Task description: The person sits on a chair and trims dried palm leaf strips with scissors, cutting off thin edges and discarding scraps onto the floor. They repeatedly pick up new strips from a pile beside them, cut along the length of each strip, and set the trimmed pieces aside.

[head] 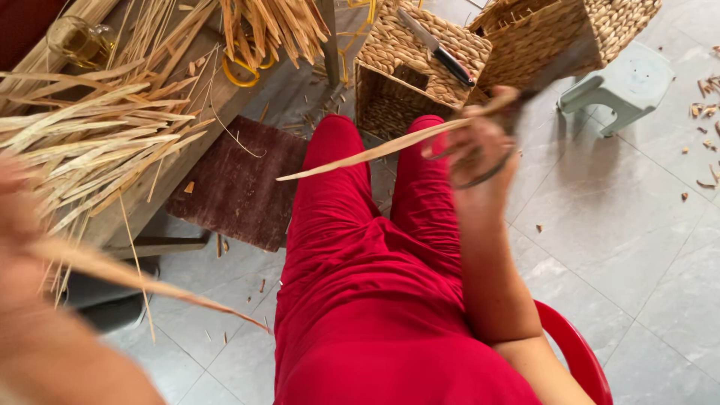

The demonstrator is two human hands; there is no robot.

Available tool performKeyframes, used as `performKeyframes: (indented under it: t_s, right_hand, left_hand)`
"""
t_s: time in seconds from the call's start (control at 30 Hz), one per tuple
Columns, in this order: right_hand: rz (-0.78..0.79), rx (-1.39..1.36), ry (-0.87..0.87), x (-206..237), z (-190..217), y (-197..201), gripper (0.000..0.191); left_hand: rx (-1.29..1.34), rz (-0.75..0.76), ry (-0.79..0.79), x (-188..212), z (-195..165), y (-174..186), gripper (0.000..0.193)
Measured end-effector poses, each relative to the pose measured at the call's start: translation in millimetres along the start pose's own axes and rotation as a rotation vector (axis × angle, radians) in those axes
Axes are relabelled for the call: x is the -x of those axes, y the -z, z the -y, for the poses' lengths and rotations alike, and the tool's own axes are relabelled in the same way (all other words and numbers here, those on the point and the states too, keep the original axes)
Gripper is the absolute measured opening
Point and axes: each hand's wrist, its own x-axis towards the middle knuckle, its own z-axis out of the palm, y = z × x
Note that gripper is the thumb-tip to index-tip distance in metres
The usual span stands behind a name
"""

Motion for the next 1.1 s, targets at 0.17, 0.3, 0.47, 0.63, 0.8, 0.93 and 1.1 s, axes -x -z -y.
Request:
performKeyframes:
  t_s: [0.17, 0.3, 0.47, 0.63, 0.8, 0.93, 1.1]
  right_hand:
    - [0.284, -0.061, -0.166, 55.2, 9.1, -85.8, 0.059]
    - [0.371, -0.038, -0.109, 49.6, 25.9, -103.2, 0.056]
    - [0.318, -0.023, -0.074, 48.7, 26.4, -97.3, 0.060]
    - [0.376, 0.211, 0.048, 56.6, 5.3, -98.9, 0.069]
    - [0.229, 0.234, -0.031, 52.0, 2.7, -98.5, 0.061]
    - [0.188, 0.266, 0.029, 43.4, 6.3, -95.4, 0.056]
    - [0.125, 0.198, -0.014, 36.8, 7.1, -94.1, 0.052]
  left_hand:
    - [-0.517, 0.611, -0.485, 49.5, 53.5, -125.4, 0.018]
    - [-0.319, 0.827, -0.285, 56.6, 85.4, -174.8, 0.024]
    - [-0.203, 0.803, -0.095, 60.4, 83.3, -188.2, 0.020]
    - [-0.488, 0.671, -0.036, 61.8, 95.2, -186.2, 0.013]
    - [-0.240, 0.729, -0.016, 69.1, 110.0, -174.9, 0.012]
    - [-0.204, 0.758, 0.055, 75.0, 113.7, -169.7, 0.011]
    - [-0.226, 0.798, -0.001, 75.0, 111.9, -169.2, 0.015]
